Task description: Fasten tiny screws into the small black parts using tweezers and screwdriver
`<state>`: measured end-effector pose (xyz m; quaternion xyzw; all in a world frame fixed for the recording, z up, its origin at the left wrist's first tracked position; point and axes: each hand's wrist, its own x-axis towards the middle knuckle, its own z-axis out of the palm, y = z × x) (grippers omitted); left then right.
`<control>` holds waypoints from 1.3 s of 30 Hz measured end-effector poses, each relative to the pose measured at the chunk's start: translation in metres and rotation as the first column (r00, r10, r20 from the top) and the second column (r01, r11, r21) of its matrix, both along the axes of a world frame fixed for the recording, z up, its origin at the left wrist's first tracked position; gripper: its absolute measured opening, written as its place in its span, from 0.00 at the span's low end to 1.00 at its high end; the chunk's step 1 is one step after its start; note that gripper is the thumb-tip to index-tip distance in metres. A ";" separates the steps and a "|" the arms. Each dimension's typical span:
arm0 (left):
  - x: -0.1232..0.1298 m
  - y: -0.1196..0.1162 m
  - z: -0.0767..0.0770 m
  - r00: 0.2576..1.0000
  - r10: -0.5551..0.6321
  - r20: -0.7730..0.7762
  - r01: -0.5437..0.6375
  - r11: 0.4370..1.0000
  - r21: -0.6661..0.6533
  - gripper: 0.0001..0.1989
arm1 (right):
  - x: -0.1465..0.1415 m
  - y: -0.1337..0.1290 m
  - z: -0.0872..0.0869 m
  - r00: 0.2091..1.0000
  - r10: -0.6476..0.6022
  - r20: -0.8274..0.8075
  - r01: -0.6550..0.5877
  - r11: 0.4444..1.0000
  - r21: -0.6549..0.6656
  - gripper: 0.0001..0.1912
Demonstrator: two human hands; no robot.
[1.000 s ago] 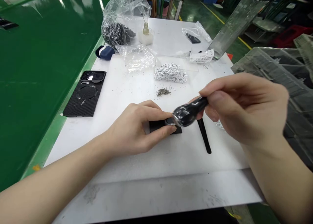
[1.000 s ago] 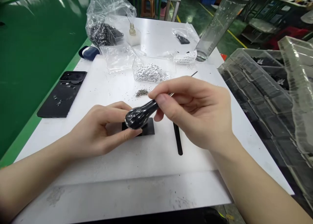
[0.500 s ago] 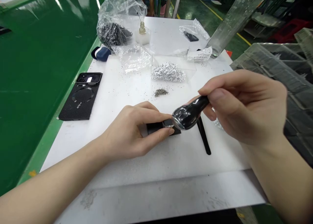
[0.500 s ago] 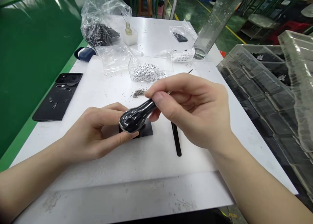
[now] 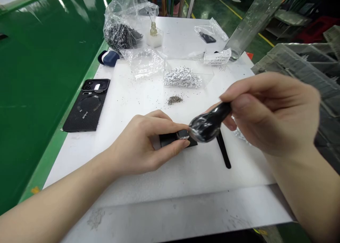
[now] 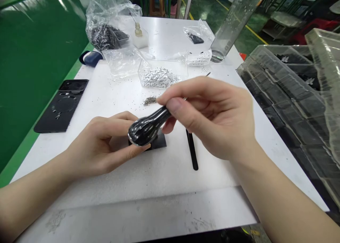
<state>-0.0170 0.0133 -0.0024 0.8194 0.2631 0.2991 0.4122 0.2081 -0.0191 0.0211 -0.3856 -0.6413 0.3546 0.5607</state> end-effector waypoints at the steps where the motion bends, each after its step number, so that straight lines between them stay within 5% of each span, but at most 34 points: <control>1: 0.000 0.000 0.000 1.000 -0.009 0.005 0.009 1.000 0.006 0.07 | 0.000 0.000 -0.001 1.000 -0.007 -0.006 0.007 1.000 0.017 0.08; 5: 0.000 0.001 0.000 1.000 -0.006 0.023 0.006 1.000 0.009 0.09 | 0.000 0.001 -0.002 0.994 -0.015 0.109 0.019 0.999 -0.037 0.10; 9: 0.000 -0.001 0.001 1.000 0.009 -0.005 -0.009 1.000 -0.005 0.08 | 0.003 0.002 -0.001 0.998 -0.037 -0.045 0.038 0.999 0.036 0.08; 14: 0.000 -0.001 0.001 0.999 0.037 -0.025 -0.037 0.999 -0.005 0.11 | 0.005 0.003 -0.001 0.987 -0.010 0.160 0.029 0.993 -0.116 0.08; 19: -0.001 -0.001 0.000 0.998 0.067 -0.017 -0.067 0.998 0.003 0.10 | 0.012 0.010 -0.002 0.997 -0.080 -0.017 0.079 0.997 -0.020 0.05; 22: 0.000 -0.002 0.000 0.994 0.105 0.016 -0.105 0.994 -0.022 0.14 | 0.020 0.010 0.001 0.983 -0.097 0.158 0.104 0.994 -0.039 0.07; 26: 0.000 -0.003 0.003 0.994 0.057 0.091 -0.055 0.998 -0.029 0.08 | 0.030 0.010 0.007 0.821 0.086 0.565 0.036 0.979 -0.202 0.11; 29: 0.000 -0.004 0.004 0.996 0.051 0.074 -0.051 0.999 -0.009 0.08 | 0.031 0.013 0.006 0.719 0.206 0.664 -0.027 0.963 -0.270 0.09; 35: 0.002 -0.006 0.005 0.979 0.114 0.170 -0.116 0.993 0.002 0.12 | 0.030 0.019 0.002 0.710 0.283 0.645 -0.098 0.946 -0.308 0.07; 39: -0.007 -0.001 0.015 0.911 0.336 0.238 -0.298 0.937 -0.182 0.11 | 0.048 0.024 0.010 0.762 0.271 0.588 -0.068 0.937 -0.344 0.09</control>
